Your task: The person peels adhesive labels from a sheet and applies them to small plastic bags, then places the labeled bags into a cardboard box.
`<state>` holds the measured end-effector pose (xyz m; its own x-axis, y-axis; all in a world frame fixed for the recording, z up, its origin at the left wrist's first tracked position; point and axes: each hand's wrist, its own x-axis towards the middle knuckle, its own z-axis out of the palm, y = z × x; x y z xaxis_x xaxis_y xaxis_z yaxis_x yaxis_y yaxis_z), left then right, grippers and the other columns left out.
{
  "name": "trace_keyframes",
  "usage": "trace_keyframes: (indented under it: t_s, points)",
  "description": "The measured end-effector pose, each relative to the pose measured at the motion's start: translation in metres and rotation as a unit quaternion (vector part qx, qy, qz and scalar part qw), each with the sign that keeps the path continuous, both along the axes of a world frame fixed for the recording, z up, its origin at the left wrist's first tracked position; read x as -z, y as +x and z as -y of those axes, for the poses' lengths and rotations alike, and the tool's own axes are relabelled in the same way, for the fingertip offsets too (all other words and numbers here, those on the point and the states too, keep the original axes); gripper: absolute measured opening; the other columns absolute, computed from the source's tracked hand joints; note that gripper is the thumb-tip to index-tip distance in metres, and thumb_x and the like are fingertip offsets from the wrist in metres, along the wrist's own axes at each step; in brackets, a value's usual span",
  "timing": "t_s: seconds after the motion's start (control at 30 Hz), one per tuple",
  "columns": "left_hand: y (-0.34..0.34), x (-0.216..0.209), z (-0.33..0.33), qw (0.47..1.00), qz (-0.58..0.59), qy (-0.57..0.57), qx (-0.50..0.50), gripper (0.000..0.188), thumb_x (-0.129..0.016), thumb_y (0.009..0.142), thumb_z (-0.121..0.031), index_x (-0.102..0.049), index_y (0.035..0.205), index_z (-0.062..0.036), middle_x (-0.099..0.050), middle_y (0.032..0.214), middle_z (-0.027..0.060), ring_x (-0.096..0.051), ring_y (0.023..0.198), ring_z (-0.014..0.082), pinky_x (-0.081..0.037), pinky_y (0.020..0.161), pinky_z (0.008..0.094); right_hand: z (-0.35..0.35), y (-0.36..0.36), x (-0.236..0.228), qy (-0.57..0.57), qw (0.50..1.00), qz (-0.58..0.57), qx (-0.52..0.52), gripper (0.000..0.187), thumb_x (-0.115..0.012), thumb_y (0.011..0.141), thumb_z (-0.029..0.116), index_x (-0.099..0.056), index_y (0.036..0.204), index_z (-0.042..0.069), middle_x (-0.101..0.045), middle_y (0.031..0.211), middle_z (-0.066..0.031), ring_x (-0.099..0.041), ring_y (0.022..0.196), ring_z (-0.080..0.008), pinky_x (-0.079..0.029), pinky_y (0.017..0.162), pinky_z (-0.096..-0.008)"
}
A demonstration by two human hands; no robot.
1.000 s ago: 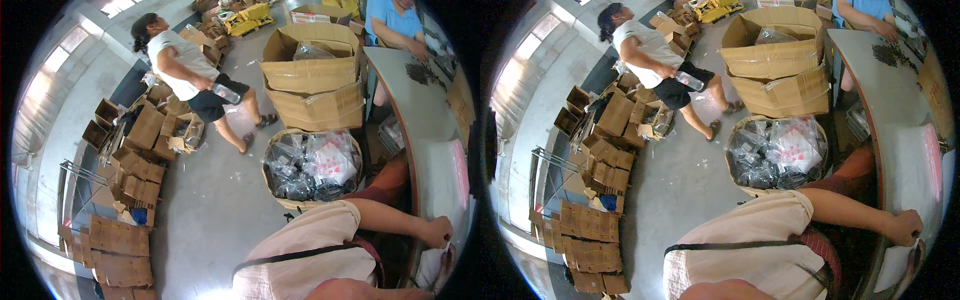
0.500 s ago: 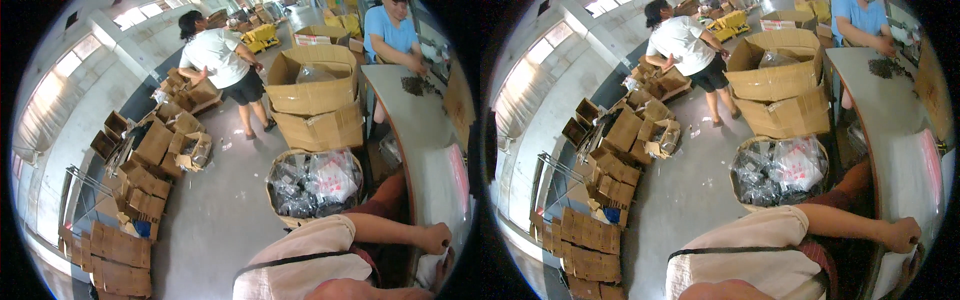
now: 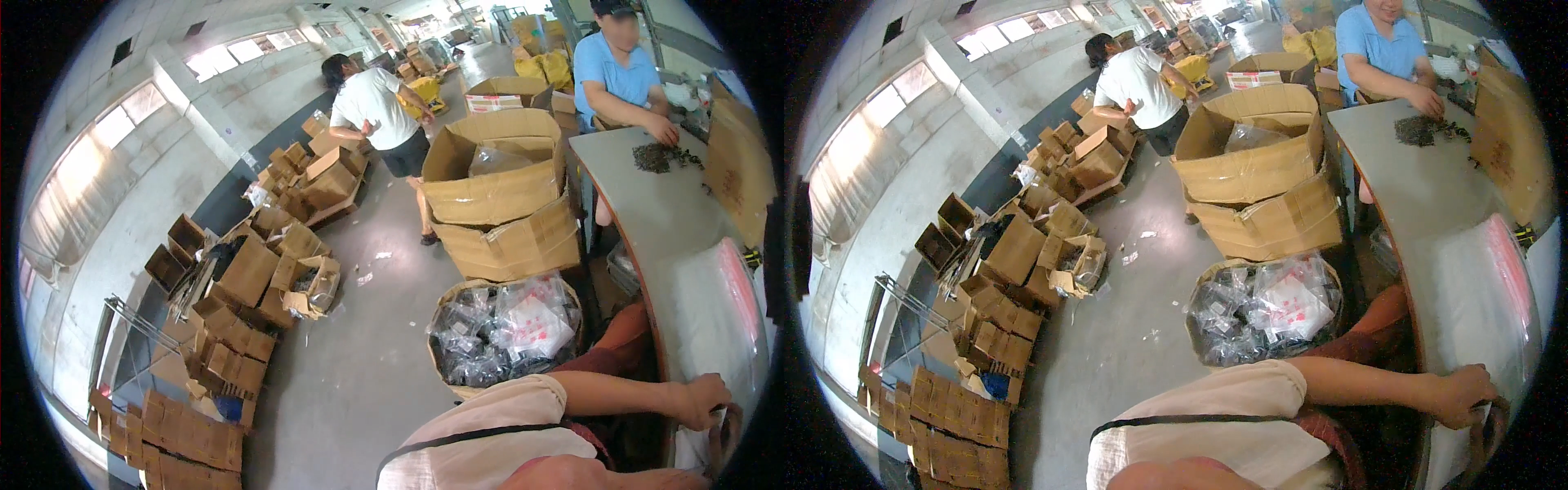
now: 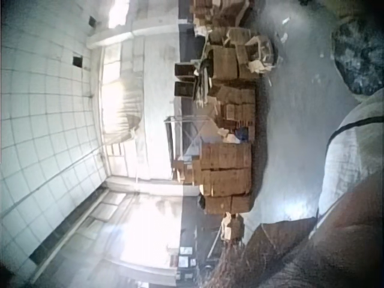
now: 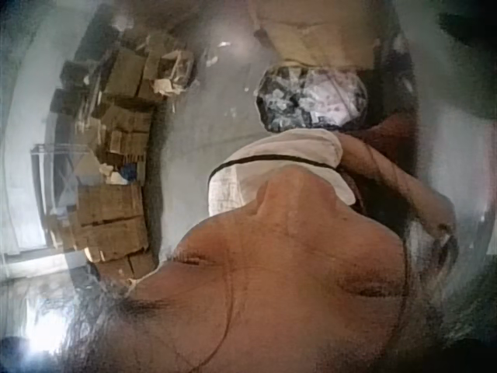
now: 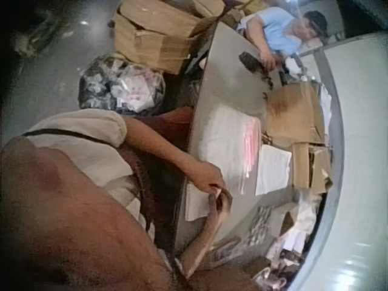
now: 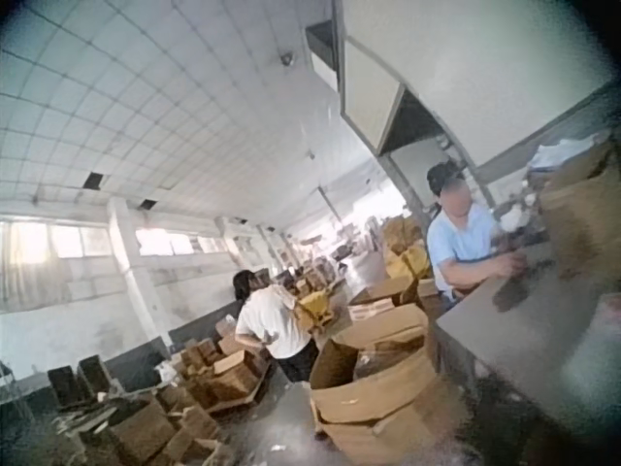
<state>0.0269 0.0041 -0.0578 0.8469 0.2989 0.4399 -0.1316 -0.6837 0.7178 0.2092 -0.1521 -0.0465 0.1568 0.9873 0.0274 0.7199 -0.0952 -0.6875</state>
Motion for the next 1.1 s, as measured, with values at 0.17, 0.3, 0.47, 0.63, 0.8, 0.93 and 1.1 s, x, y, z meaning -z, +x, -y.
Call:
trace_keyframes:
  t_s: [0.17, 0.3, 0.47, 0.63, 0.8, 0.93, 1.1]
  points:
    - [-0.002, 0.004, -0.001, 0.999, 0.025, -0.032, -0.032, 0.015, -0.067, 0.079, -0.017, -0.065, 0.088, -0.0051, -0.064, 0.083, 0.0184, -0.058, 0.087, 0.0426, -0.046, 0.079, 0.0519, 0.004, 0.008, 0.039, 0.118, 0.992, -0.009, 0.050, 0.056, -0.051, 0.100, 0.043, -0.047, 0.136, 0.001, -0.055, 0.134, -0.0185, -0.054, 0.124, -0.0335, -0.037, 0.111, -0.0472]
    - [-0.005, -0.015, -0.001, 0.991, 0.082, -0.081, -0.061, 0.013, -0.066, 0.086, -0.014, -0.059, 0.084, -0.0034, -0.063, 0.084, 0.0182, -0.058, 0.086, 0.0422, -0.046, 0.077, 0.0514, 0.015, -0.018, 0.007, 0.139, 0.984, 0.016, 0.108, 0.054, -0.049, 0.101, 0.042, -0.046, 0.138, 0.003, -0.057, 0.128, -0.0185, -0.056, 0.119, -0.0319, -0.039, 0.109, -0.0460]
    - [-0.009, -0.005, -0.012, 0.977, 0.137, -0.134, -0.091, 0.016, -0.064, 0.090, -0.012, -0.054, 0.097, -0.0023, -0.060, 0.091, 0.0195, -0.058, 0.088, 0.0422, -0.045, 0.078, 0.0497, 0.009, -0.030, -0.009, 0.118, 0.984, -0.029, 0.134, 0.044, -0.049, 0.102, 0.037, -0.046, 0.135, 0.009, -0.057, 0.118, -0.0169, -0.057, 0.110, -0.0273, -0.041, 0.104, -0.0415]
    - [-0.014, -0.004, -0.013, 0.981, 0.146, -0.081, -0.095, 0.018, -0.065, 0.090, -0.012, -0.051, 0.097, -0.0023, -0.060, 0.093, 0.0188, -0.058, 0.090, 0.0412, -0.046, 0.077, 0.0489, 0.010, -0.040, -0.014, 0.143, 0.964, -0.171, 0.144, 0.029, -0.058, 0.099, 0.021, -0.050, 0.120, 0.002, -0.049, 0.107, -0.0058, -0.047, 0.100, -0.0169, -0.037, 0.091, -0.0299]
    - [-0.028, -0.015, -0.028, 0.987, 0.125, -0.082, -0.063, 0.026, -0.071, 0.084, -0.007, -0.051, 0.099, -0.0029, -0.061, 0.089, 0.0186, -0.061, 0.083, 0.0397, -0.048, 0.072, 0.0459, -0.001, -0.027, 0.005, 0.212, 0.955, -0.163, 0.126, 0.027, -0.059, 0.093, 0.011, -0.050, 0.117, 0.003, -0.045, 0.101, -0.0018, -0.042, 0.094, -0.0132, -0.034, 0.086, -0.0249]
    - [-0.029, -0.014, -0.035, 0.979, 0.130, -0.149, -0.040, 0.031, -0.073, 0.081, -0.006, -0.053, 0.104, -0.0018, -0.064, 0.088, 0.0189, -0.064, 0.079, 0.0351, -0.050, 0.068, 0.0424, -0.003, -0.020, 0.008, 0.221, 0.957, -0.145, 0.117, 0.027, -0.059, 0.091, 0.009, -0.050, 0.115, 0.004, -0.044, 0.100, -0.0020, -0.043, 0.094, -0.0136, -0.035, 0.086, -0.0255]
    - [-0.038, -0.028, -0.038, 0.983, 0.056, -0.174, -0.032, 0.033, -0.074, 0.080, -0.008, -0.054, 0.106, -0.0010, -0.064, 0.082, 0.0186, -0.064, 0.076, 0.0336, -0.050, 0.069, 0.0424, -0.004, -0.017, 0.012, 0.214, 0.959, -0.162, 0.094, 0.026, -0.061, 0.089, 0.010, -0.051, 0.113, 0.004, -0.046, 0.100, -0.0029, -0.043, 0.095, -0.0141, -0.035, 0.087, -0.0265]
